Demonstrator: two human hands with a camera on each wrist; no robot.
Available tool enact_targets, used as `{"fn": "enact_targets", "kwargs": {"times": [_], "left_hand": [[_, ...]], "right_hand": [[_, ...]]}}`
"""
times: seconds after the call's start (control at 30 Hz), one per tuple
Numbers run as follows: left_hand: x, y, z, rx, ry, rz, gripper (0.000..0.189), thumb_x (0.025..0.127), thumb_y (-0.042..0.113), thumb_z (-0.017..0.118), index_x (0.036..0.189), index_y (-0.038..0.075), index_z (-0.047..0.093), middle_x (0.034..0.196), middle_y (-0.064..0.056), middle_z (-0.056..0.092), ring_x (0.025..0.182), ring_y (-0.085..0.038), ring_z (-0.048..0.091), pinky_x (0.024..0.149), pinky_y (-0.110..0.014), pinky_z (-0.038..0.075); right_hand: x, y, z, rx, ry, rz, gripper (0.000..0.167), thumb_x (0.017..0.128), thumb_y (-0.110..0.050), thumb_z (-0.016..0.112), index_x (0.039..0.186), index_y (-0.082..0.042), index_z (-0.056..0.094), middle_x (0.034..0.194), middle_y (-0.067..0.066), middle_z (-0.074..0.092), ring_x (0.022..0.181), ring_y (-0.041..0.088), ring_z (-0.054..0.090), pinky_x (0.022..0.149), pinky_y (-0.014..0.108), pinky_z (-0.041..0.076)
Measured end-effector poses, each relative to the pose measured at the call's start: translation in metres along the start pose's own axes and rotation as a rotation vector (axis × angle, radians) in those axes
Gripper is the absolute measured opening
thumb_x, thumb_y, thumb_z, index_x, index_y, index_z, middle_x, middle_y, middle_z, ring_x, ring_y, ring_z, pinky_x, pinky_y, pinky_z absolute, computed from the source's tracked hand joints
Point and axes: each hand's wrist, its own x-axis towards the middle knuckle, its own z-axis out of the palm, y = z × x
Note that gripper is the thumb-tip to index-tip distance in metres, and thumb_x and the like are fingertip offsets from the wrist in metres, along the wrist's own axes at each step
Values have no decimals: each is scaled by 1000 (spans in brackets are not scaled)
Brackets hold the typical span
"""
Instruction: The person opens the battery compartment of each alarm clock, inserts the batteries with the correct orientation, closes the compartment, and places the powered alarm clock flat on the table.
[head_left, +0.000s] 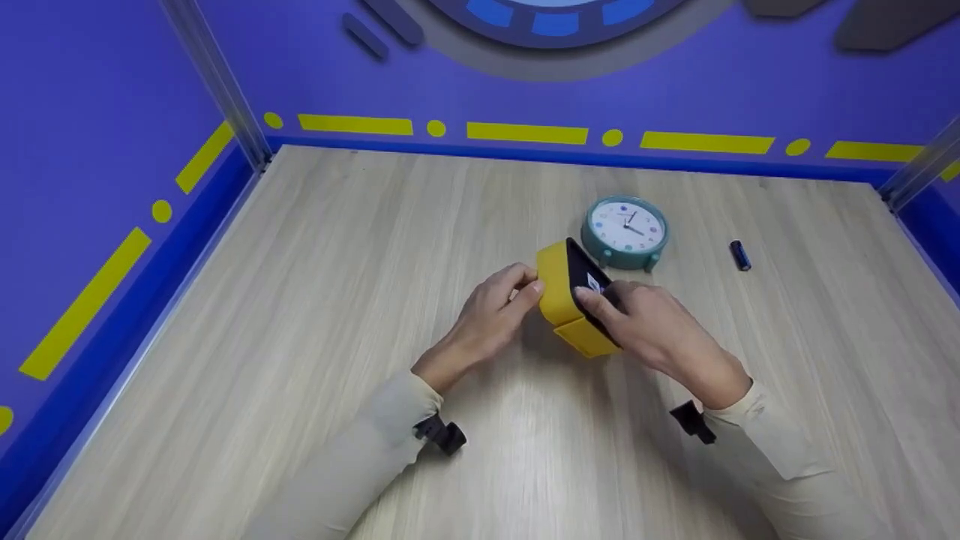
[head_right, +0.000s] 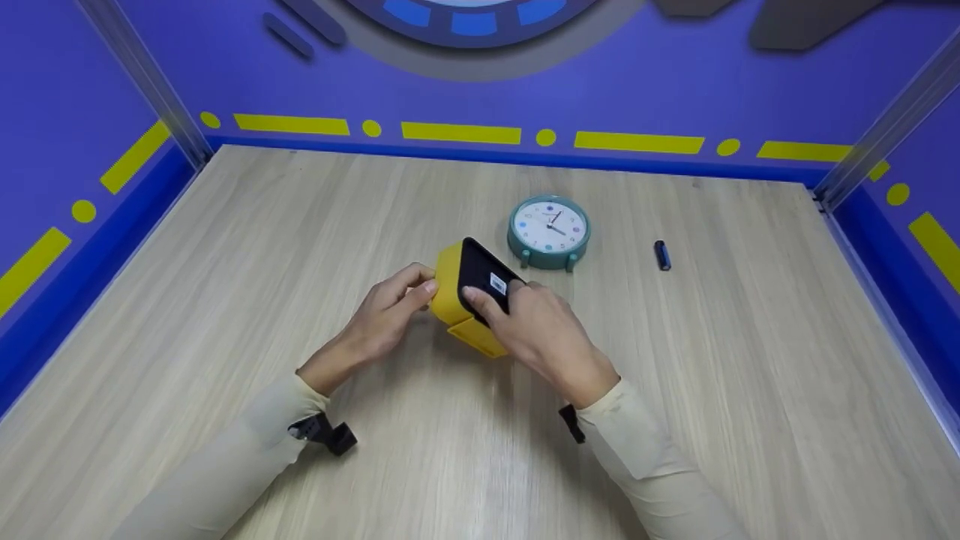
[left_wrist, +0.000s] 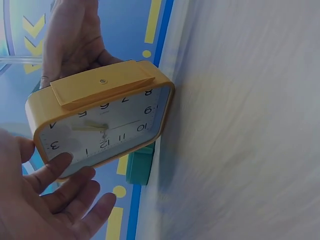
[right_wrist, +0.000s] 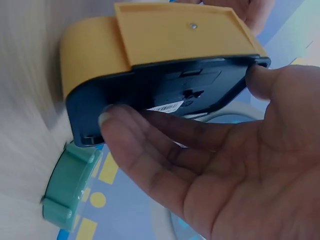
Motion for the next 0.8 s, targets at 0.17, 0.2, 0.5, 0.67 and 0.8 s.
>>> {"fn": "enact_targets", "kwargs": {"times": [0.17,0.2,0.5,0.67,0.8], "left_hand": [[-1,2,0,12,-17,35,33,109,32,47,118,7,67,115,-4,66,108,-18,60,93,-36,50],[-1,2,0,11,-21,40,33,109,31,47,120,7,67,117,-5,66,109,-18,61,94,-37,50],[-3,5,0,47,-39,82,30,112,25,47,124,5,67,122,-6,66,116,-20,60,97,-39,50],[-3,7,2,27,-61,73,28,111,23,52,129,6,66,129,-5,65,122,-18,58,98,-36,52],[-3,6,3,2,-75,63,30,110,25,55,133,7,64,133,-5,64,125,-18,57,99,-34,51]], "right_hand": [[-3,-3,-2,67,63,-19,59,110,-60,42,111,-4,62,96,10,63,89,28,62,77,43,50],[-3,-3,-3,80,77,-24,58,110,-59,42,110,-5,61,95,10,62,89,28,61,76,43,49],[-9,-7,-4,102,111,-24,70,105,-67,49,120,0,63,112,17,69,99,33,67,88,51,56],[-9,-8,-6,97,112,5,78,104,-69,49,127,4,65,118,21,71,101,34,68,89,53,57],[-10,-8,-7,105,120,3,78,105,-67,48,128,5,65,117,21,71,101,34,68,89,53,57]]}}
